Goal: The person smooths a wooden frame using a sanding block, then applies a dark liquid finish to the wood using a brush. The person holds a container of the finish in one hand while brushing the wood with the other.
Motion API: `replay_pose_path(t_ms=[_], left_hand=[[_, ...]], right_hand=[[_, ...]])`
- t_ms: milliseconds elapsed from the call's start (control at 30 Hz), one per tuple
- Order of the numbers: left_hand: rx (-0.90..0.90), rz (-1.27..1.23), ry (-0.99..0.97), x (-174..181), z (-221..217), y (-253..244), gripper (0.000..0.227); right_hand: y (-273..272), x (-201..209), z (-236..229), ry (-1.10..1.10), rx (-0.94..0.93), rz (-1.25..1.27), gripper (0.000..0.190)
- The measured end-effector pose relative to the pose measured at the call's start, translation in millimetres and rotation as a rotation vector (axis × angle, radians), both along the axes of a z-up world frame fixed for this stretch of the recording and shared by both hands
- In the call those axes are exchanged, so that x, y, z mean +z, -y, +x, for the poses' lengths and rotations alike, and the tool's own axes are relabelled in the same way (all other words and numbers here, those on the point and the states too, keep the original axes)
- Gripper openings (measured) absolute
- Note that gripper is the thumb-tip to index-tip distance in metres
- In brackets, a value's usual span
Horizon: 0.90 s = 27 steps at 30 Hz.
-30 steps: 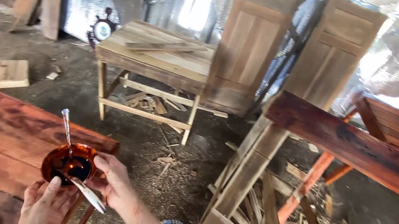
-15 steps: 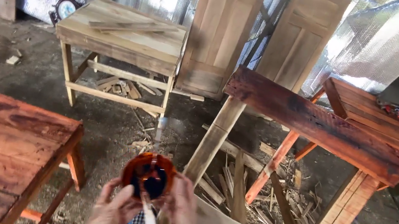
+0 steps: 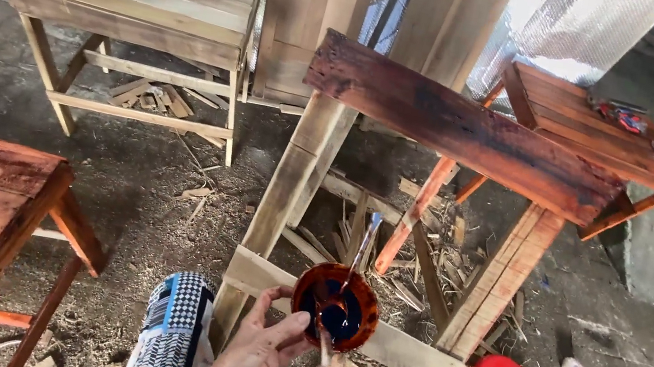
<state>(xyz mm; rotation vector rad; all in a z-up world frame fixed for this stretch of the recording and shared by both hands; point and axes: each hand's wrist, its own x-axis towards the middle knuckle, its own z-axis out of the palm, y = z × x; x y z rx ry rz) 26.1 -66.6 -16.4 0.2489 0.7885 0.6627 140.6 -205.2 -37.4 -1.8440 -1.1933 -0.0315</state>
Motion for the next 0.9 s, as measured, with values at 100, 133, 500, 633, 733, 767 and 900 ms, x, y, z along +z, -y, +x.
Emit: replay_pose_path(t_ms=[100,133,500,633,733,767,900], left_hand=[[-0.025,-0.026,0.008,5,5,7,0.043],[-0.043,-0.030,-0.008,8,6,8,0.043],[-0.016,-0.026,-0.126,28,-7,7,0.054],[-0.012,0.070,-0.134,23,-8,10,0.057],[-0.023,0.085,-0.142,16,-8,9,0.057],[-0.022,0.085,-0.142,16,-8,8,0.057],[-0.008,0.034,-0.118,13,-7,3,0.062]], right_hand=[[11,6,24,0.075,0.039,0.056,0.021],[13,8,31,-0.133,-0.071,0.043,0.010],[10,-17,96,-0.807,-0.173,0.559,0.011],[7,-37,104,-0.845,-0.172,0.455,0.012],[4,-18,91,-0.749,-0.147,0.439,0.012],[5,-25,98,-0.749,-0.147,0.439,0.012],[10,-41,115,-0.851,-0.080,0.596,0.007]])
